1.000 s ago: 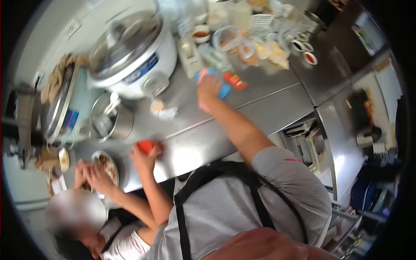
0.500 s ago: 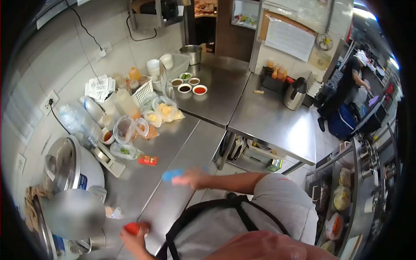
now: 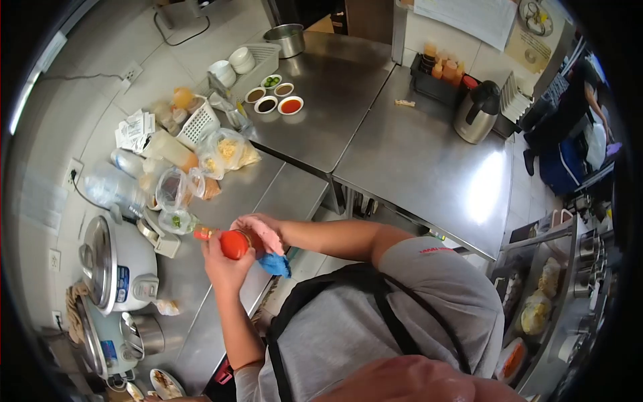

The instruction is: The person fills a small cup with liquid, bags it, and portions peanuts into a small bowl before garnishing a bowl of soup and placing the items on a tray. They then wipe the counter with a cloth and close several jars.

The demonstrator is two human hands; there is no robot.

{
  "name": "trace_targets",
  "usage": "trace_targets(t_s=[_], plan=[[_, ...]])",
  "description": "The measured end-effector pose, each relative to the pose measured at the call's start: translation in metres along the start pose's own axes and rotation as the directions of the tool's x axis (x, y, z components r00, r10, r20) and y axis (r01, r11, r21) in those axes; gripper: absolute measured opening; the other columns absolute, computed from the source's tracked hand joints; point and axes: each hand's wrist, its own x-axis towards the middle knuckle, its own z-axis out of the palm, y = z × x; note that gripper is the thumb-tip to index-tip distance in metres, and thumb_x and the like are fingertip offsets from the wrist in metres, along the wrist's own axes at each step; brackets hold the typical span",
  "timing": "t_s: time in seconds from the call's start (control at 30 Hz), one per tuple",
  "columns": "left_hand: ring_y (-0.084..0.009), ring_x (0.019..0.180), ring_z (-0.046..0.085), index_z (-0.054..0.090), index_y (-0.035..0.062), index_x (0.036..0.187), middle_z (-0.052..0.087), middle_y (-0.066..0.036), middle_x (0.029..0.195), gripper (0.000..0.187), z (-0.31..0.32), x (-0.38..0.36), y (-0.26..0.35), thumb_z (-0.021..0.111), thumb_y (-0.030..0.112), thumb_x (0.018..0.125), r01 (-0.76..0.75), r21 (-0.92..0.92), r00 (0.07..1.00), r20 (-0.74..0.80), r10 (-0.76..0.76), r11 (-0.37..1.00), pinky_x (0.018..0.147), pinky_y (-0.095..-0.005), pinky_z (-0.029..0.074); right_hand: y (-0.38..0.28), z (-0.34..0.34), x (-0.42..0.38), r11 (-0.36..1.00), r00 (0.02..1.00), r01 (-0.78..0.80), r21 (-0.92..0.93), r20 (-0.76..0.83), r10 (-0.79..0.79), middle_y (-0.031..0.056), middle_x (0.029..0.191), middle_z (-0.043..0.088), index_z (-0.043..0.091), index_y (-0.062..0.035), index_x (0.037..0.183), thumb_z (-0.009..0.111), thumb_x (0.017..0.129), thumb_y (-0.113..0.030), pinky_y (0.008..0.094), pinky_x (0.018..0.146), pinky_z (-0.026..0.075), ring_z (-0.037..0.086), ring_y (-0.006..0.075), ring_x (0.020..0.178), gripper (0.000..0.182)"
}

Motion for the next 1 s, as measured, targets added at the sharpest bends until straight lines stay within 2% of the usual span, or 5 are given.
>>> trace_targets(t_s=[0.1, 0.2, 0.33, 0.77, 1.0], plan=[[-0.031, 0.084, 0.051, 0.048, 0.0026, 0.103, 0.047, -0.015, 0.093, 0.058, 0.0, 0.027, 0.001, 0.07, 0.019, 0.051, 0.022, 0.067, 1.0, -0.006, -0.022, 0.998, 0.074, -0.0368, 0.043, 0.006, -0.068, 0.038, 0.9, 0.998, 0.064, -0.43, 0.042, -0.051, 0.0091, 0.083, 0.058, 0.05, -0.0014, 0.096, 0.059, 0.068, -0.026, 0.0247, 0.064, 0.046, 0.057, 0.0151, 0.072, 0.039], [-0.032, 0.083, 0.051, 0.048, 0.0032, 0.103, 0.047, -0.016, 0.095, 0.058, 0.002, 0.054, -0.008, 0.07, 0.02, 0.052, 0.051, 0.191, 0.999, 0.004, -0.052, 0.98, 0.074, -0.0375, 0.043, -0.025, -0.045, 0.041, 0.332, 0.927, -0.17, -0.928, -0.265, -0.264, 0.015, 0.088, 0.056, 0.044, -0.002, 0.109, 0.07, 0.055, -0.018, 0.0286, 0.069, 0.045, 0.056, 0.0234, 0.078, 0.062], [-0.0343, 0.086, 0.051, 0.046, 0.0025, 0.104, 0.048, -0.017, 0.096, 0.062, 0.008, 0.096, -0.008, 0.07, 0.026, 0.051, 0.041, 0.21, 0.988, 0.136, -0.071, 0.977, 0.073, -0.0393, 0.043, -0.063, -0.029, 0.034, -0.156, 0.893, 0.186, -0.97, 0.233, -0.384, 0.024, 0.104, 0.047, 0.024, -0.0034, 0.126, 0.069, 0.055, -0.016, 0.0359, 0.079, 0.042, 0.05, 0.0354, 0.095, 0.085], [-0.0306, 0.087, 0.053, 0.034, 0.0003, 0.115, 0.046, -0.019, 0.104, 0.071, 0.136, 0.165, 0.112, 0.066, 0.033, 0.061, -0.368, -0.435, 0.835, 0.236, 0.498, 0.822, 0.074, -0.035, 0.043, -0.194, 0.013, -0.11, -0.014, 0.631, -0.48, -0.877, -0.334, -0.7, 0.0156, 0.099, 0.054, 0.044, -0.0045, 0.106, 0.073, 0.051, -0.029, 0.0334, 0.078, 0.043, 0.054, 0.0275, 0.091, 0.067], [-0.0107, 0.066, 0.039, 0.027, 0.0027, 0.124, 0.035, -0.01, 0.105, 0.063, 0.201, 0.145, 0.19, 0.059, 0.027, 0.076, 0.056, -0.86, 0.723, 0.385, 0.573, 0.507, 0.062, -0.0229, 0.04, -0.293, 0.055, -0.263, 0.135, 0.421, -0.593, -0.794, -0.449, -0.788, 0.0109, 0.089, 0.056, 0.046, -0.0048, 0.104, 0.072, 0.05, -0.025, 0.0304, 0.071, 0.046, 0.055, 0.0199, 0.083, 0.063]])
